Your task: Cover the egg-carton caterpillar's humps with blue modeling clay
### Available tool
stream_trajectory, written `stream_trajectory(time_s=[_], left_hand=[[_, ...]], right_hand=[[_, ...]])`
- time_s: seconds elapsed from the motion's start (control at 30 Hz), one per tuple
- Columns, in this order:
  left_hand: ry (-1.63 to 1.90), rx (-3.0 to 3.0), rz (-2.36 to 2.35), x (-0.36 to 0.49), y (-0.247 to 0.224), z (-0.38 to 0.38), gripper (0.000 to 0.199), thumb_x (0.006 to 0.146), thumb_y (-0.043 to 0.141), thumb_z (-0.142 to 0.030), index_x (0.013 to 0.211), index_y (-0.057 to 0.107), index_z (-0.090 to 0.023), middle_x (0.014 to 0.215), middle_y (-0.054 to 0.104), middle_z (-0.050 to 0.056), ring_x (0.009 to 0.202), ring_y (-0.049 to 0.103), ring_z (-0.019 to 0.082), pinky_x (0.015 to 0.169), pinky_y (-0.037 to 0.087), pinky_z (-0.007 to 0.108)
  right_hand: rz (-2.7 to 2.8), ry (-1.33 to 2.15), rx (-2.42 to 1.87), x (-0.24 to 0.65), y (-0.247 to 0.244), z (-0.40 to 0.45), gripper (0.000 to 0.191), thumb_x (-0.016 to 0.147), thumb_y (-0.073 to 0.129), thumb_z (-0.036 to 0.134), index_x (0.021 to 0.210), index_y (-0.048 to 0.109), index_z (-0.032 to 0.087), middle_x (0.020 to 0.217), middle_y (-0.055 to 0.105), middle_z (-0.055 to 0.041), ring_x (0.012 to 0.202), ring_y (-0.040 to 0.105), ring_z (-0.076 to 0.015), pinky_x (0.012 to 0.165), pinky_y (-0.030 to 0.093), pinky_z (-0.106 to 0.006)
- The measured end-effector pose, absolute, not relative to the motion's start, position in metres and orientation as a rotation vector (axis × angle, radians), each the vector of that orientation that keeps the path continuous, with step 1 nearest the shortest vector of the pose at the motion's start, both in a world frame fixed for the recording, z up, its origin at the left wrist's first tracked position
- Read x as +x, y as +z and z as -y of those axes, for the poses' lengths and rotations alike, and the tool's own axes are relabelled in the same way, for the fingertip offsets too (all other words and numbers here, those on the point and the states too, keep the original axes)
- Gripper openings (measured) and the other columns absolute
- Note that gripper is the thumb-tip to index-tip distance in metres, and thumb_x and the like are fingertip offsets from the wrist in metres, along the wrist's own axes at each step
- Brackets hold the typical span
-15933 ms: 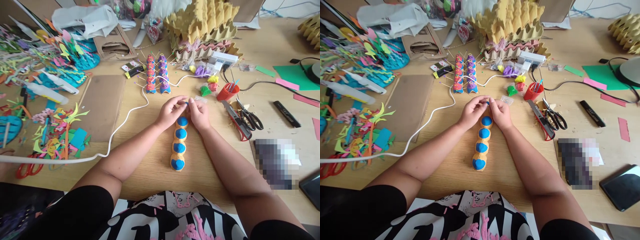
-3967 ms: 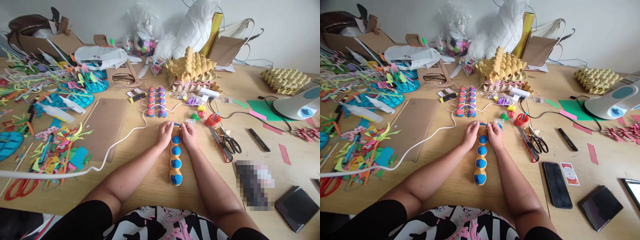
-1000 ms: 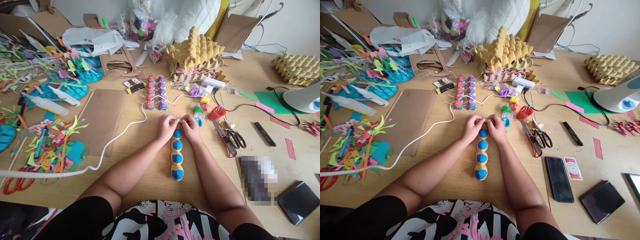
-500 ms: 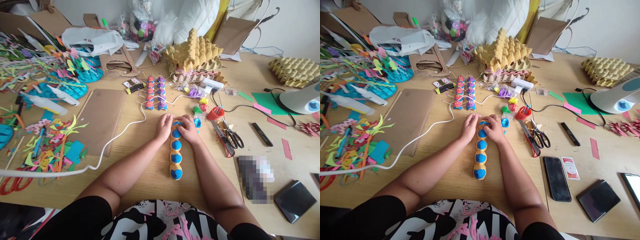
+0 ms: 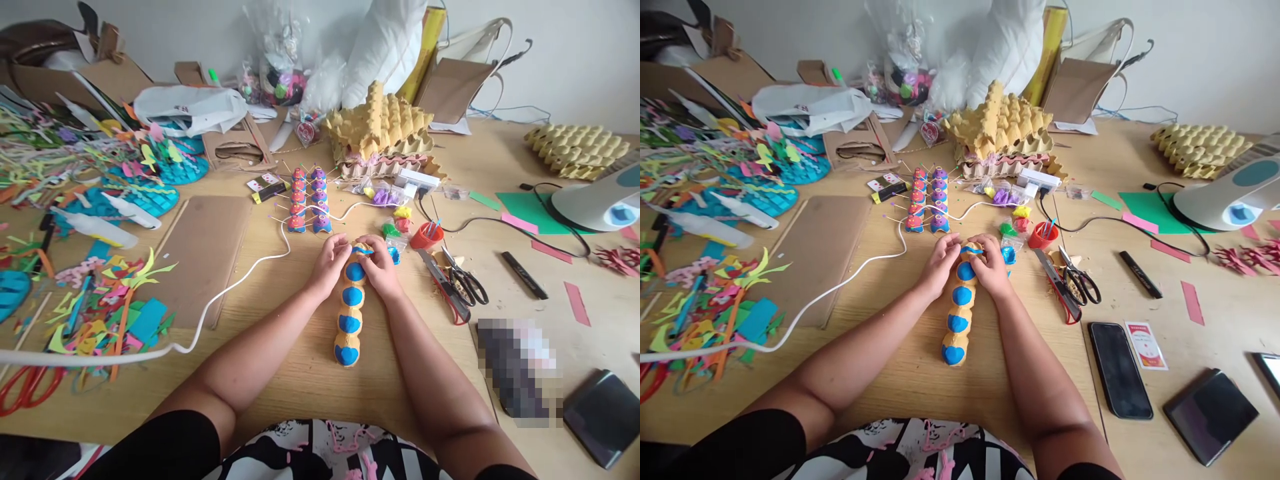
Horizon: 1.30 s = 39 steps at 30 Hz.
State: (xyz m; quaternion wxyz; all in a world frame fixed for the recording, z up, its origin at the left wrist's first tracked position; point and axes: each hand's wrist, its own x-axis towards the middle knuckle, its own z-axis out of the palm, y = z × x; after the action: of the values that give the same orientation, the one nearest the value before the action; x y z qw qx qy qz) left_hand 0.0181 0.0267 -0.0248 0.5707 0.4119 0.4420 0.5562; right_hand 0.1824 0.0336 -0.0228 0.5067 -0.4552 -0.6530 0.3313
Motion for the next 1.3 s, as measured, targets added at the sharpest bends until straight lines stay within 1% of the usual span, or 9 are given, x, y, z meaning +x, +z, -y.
stream_trajectory(time_s=[0.2, 0.43, 0.6, 0.7, 0.8, 0.93, 1.03, 1.17, 1.3], left_hand=[[1.225, 0.691, -0.862, 0.022, -0.016, -0.022, 0.083, 0.076, 0.099, -0.06, 0.138, 0.058, -0.024, 0.107, 0.075, 0.001, 0.099, 0.075, 0.018, 0.087, 0.06, 0.032], [1.161, 0.585, -0.689, 0.021, -0.011, -0.023, 0.082, 0.068, 0.105, -0.053, 0.133, 0.062, -0.023, 0.111, 0.083, 0.004, 0.1, 0.081, 0.021, 0.098, 0.061, 0.038], [1.185, 0.539, -0.668, 0.017, -0.01, -0.025, 0.086, 0.067, 0.106, -0.048, 0.137, 0.062, -0.024, 0.112, 0.084, 0.004, 0.1, 0.081, 0.021, 0.097, 0.059, 0.038], [1.216, 0.538, -0.685, 0.017, -0.008, -0.025, 0.085, 0.063, 0.107, -0.047, 0.133, 0.064, -0.024, 0.113, 0.084, 0.003, 0.1, 0.08, 0.019, 0.096, 0.058, 0.036], [1.228, 0.535, -0.687, 0.017, -0.006, -0.025, 0.08, 0.057, 0.11, -0.045, 0.121, 0.068, -0.023, 0.107, 0.084, 0.0, 0.094, 0.079, 0.016, 0.094, 0.058, 0.033], [1.229, 0.565, -0.695, 0.017, -0.006, -0.025, 0.075, 0.058, 0.109, -0.048, 0.117, 0.069, -0.024, 0.105, 0.084, 0.001, 0.092, 0.078, 0.017, 0.092, 0.058, 0.035], [1.241, 0.567, -0.712, 0.016, -0.009, -0.026, 0.074, 0.059, 0.108, -0.049, 0.116, 0.069, -0.024, 0.104, 0.083, 0.0, 0.091, 0.077, 0.017, 0.087, 0.058, 0.033], [1.257, 0.603, -0.733, 0.014, -0.011, -0.027, 0.069, 0.062, 0.106, -0.05, 0.115, 0.07, -0.025, 0.103, 0.081, -0.001, 0.092, 0.076, 0.016, 0.088, 0.058, 0.033], [1.255, 0.609, -0.721, 0.015, -0.009, -0.027, 0.07, 0.061, 0.106, -0.05, 0.114, 0.069, -0.024, 0.103, 0.082, 0.0, 0.091, 0.076, 0.016, 0.087, 0.057, 0.033]], right_hand=[[1.476, 0.931, -1.077, 0.18, -0.024, -0.033, 0.035, 0.09, 0.069, 0.036, 0.125, 0.069, 0.029, 0.131, 0.067, -0.0091, 0.129, 0.065, -0.0287, 0.118, 0.053, -0.048], [1.436, 1.091, -1.033, 0.175, -0.02, -0.028, 0.038, 0.091, 0.075, 0.044, 0.125, 0.07, 0.03, 0.139, 0.069, -0.0079, 0.133, 0.065, -0.0279, 0.111, 0.057, -0.043], [1.206, 1.338, -0.963, 0.172, -0.022, -0.029, 0.061, 0.079, 0.077, 0.037, 0.138, 0.061, 0.033, 0.15, 0.066, -0.007, 0.129, 0.067, -0.0262, 0.106, 0.06, -0.041], [1.069, 1.447, -0.901, 0.172, -0.02, -0.033, 0.065, 0.071, 0.072, 0.033, 0.135, 0.059, 0.033, 0.134, 0.069, -0.0053, 0.116, 0.071, -0.025, 0.096, 0.062, -0.04], [0.994, 1.529, -0.958, 0.171, -0.017, -0.033, 0.054, 0.081, 0.072, 0.046, 0.132, 0.059, 0.034, 0.12, 0.072, -0.0021, 0.098, 0.071, -0.0214, 0.084, 0.06, -0.037], [0.909, 1.536, -0.988, 0.169, -0.014, -0.031, 0.06, 0.082, 0.079, 0.069, 0.128, 0.063, 0.034, 0.108, 0.074, -0.0007, 0.096, 0.07, -0.0206, 0.081, 0.057, -0.033], [0.879, 1.554, -0.956, 0.169, -0.014, -0.03, 0.067, 0.077, 0.083, 0.077, 0.125, 0.064, 0.034, 0.101, 0.074, 0.0009, 0.095, 0.07, -0.0204, 0.08, 0.055, -0.032], [0.884, 1.62, -0.923, 0.166, -0.013, -0.027, 0.068, 0.075, 0.09, 0.073, 0.125, 0.065, 0.034, 0.098, 0.076, 0.0016, 0.089, 0.071, -0.0206, 0.081, 0.057, -0.034], [0.827, 1.659, -0.856, 0.164, -0.01, -0.025, 0.059, 0.074, 0.096, 0.063, 0.117, 0.07, 0.032, 0.103, 0.079, 0.0009, 0.089, 0.071, -0.0195, 0.081, 0.059, -0.034]])
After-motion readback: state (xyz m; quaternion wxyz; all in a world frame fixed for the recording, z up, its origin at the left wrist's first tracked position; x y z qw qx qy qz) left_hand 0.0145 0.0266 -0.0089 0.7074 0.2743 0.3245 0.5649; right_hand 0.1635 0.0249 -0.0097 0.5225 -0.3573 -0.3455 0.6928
